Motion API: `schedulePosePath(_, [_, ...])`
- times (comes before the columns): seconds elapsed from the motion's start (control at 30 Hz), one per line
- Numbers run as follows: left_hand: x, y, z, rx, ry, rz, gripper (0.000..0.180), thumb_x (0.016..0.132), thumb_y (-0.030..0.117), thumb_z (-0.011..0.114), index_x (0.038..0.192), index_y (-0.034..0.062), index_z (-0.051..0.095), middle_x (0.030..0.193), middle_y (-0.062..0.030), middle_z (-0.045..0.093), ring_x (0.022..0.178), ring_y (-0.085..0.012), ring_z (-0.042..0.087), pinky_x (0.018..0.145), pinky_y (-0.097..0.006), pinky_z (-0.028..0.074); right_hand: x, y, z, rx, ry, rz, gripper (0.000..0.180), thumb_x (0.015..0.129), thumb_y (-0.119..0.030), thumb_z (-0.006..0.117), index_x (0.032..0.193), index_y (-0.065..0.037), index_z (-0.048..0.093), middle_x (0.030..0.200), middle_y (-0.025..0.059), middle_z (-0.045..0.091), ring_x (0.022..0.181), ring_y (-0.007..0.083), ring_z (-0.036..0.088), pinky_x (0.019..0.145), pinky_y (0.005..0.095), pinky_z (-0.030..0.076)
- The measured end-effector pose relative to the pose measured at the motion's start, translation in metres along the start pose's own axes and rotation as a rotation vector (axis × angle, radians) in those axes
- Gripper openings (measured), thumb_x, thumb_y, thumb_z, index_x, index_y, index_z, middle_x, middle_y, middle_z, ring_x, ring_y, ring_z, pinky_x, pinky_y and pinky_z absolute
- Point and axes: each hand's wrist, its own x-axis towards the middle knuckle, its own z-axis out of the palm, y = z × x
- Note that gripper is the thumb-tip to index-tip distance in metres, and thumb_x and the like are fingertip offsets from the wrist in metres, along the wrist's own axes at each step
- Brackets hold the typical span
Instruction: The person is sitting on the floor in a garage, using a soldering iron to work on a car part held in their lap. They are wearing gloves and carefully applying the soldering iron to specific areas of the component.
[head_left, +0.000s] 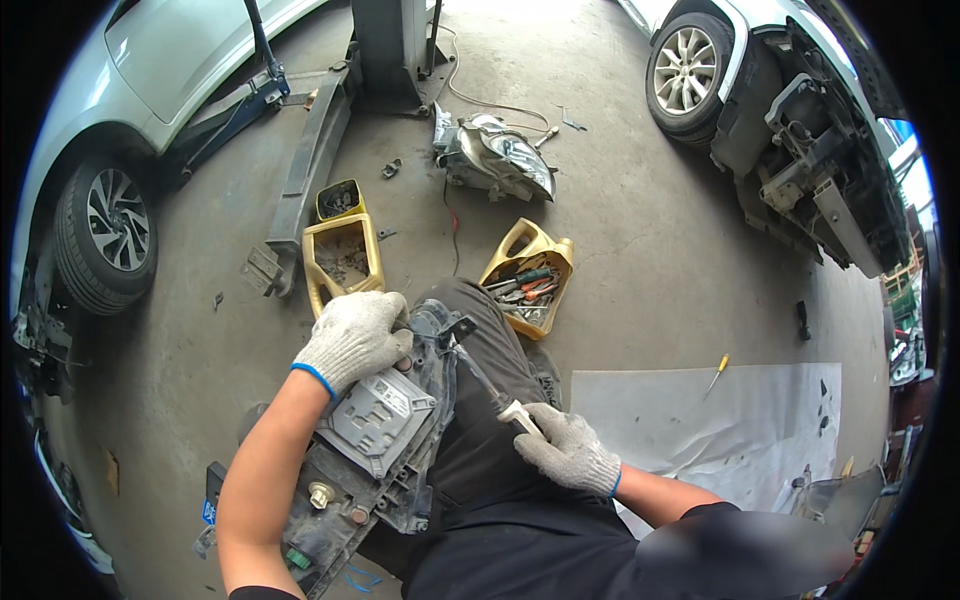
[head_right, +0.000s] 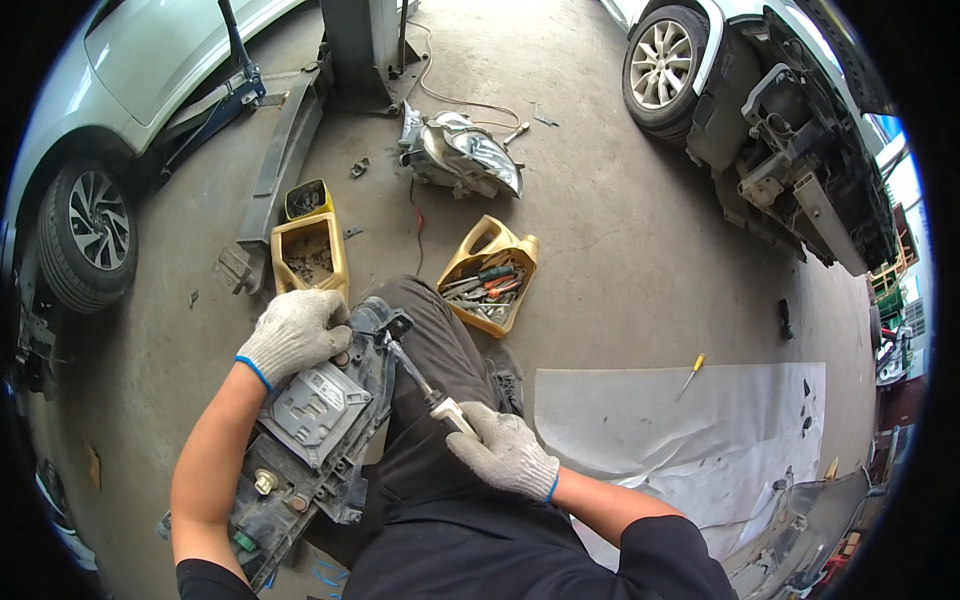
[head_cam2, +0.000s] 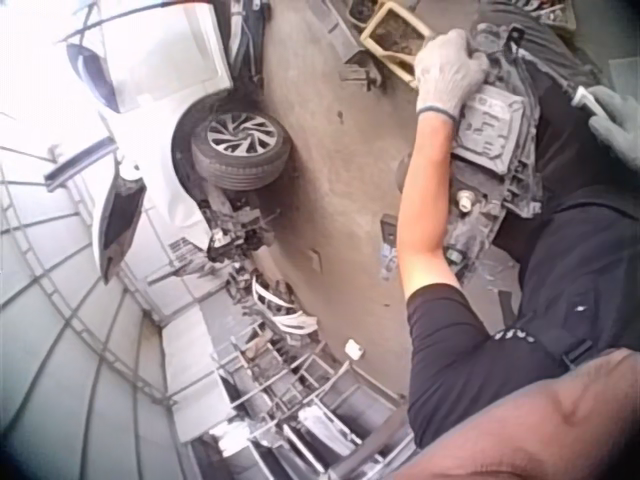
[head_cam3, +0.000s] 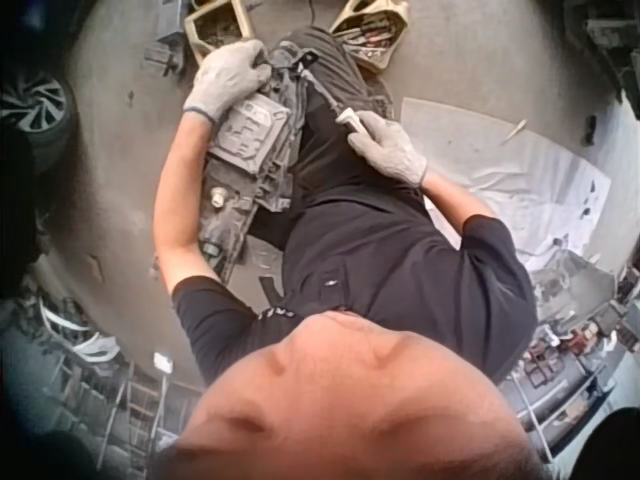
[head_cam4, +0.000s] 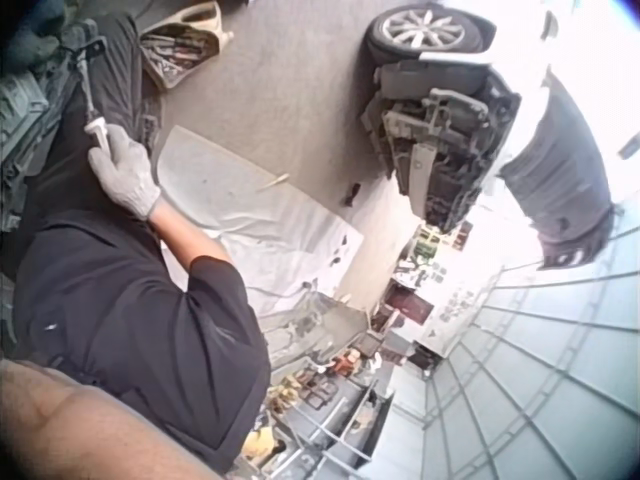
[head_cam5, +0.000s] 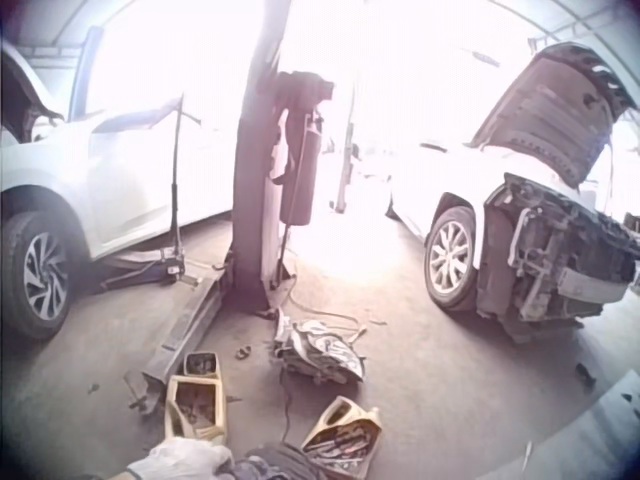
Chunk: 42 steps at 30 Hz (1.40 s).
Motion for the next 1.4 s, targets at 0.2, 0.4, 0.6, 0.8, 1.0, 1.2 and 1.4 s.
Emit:
schedulePosePath(0.2, [0.002,-0.006,0.003,-0.012,-0.001,0.074,0.022,0.081,0.022,0.071,0.096,0.0074,0.077,0.092,-0.0186,0.076,0.092,-0.0382,0.075,0.086,-0.048,0.059,0.001,0.001,0.0,-0.013,-0.001,0.012,0.042,0.099,-0.037,0.063,0.133,-0.012,0.062,0.094,0.0247,0.073,0.092,0.0479,0.071,0.08,0.0546,0.054])
schedulePosePath(0.4, [0.003,-0.018,0.012,0.033,0.087,0.221,0.017,0.085,0.019,0.069,0.096,0.0095,0.077,0.091,-0.0177,0.076,0.091,-0.0382,0.074,0.084,-0.049,0.058,0.001,0.002,0.001,-0.014,0.003,-0.001,0.042,0.099,-0.037,0.063,0.133,-0.011,0.061,0.094,0.0245,0.073,0.091,0.0475,0.072,0.08,0.0542,0.054])
schedulePosePath(0.6, [0.002,-0.022,0.012,-0.05,0.074,0.211,0.017,0.088,0.016,0.069,0.101,0.0068,0.075,0.098,-0.0206,0.074,0.096,-0.04,0.073,0.085,-0.048,0.058,0.001,0.001,-0.001,0.019,-0.031,0.006,0.043,0.099,-0.036,0.062,0.134,-0.01,0.061,0.094,0.0245,0.072,0.09,0.0474,0.071,0.08,0.0535,0.054])
schedulePosePath(0.8, [0.001,-0.021,0.009,-0.101,0.027,0.173,0.018,0.088,0.014,0.068,0.102,0.0042,0.072,0.1,-0.0231,0.072,0.098,-0.0427,0.071,0.086,-0.048,0.056,0.006,0.003,0.002,0.056,-0.047,0.03,0.045,0.099,-0.034,0.063,0.136,-0.01,0.061,0.088,0.0184,0.072,0.081,0.036,0.072,0.075,0.047,0.055])
schedulePosePath(1.0, [0.003,-0.024,0.012,-0.122,0.022,0.176,0.019,0.086,0.014,0.064,0.101,0.0036,0.072,0.098,-0.0237,0.072,0.098,-0.043,0.071,0.087,-0.049,0.056,0.007,-0.002,0.0,0.093,-0.055,0.065,0.046,0.099,-0.035,0.063,0.139,-0.012,0.061,0.089,0.0218,0.073,0.087,0.042,0.073,0.079,0.0498,0.054])
schedulePosePath(1.2, [0.001,-0.022,0.01,-0.096,0.026,0.177,0.022,0.085,0.016,0.063,0.1,0.0033,0.073,0.098,-0.0232,0.073,0.098,-0.0423,0.071,0.087,-0.049,0.056,0.009,-0.004,0.001,0.085,-0.056,0.067,0.045,0.099,-0.034,0.064,0.137,-0.01,0.063,0.089,0.0198,0.073,0.085,0.0373,0.074,0.078,0.0476,0.055])
schedulePosePath(1.4, [0.0,-0.016,0.003,-0.025,-0.008,0.189,0.026,0.086,0.019,0.062,0.101,0.0029,0.075,0.098,-0.022,0.073,0.098,-0.041,0.071,0.088,-0.05,0.056,0.01,-0.003,0.002,0.088,-0.043,0.084,0.046,0.098,-0.033,0.064,0.137,-0.008,0.063,0.088,0.0177,0.074,0.085,0.0339,0.075,0.079,0.0455,0.056])
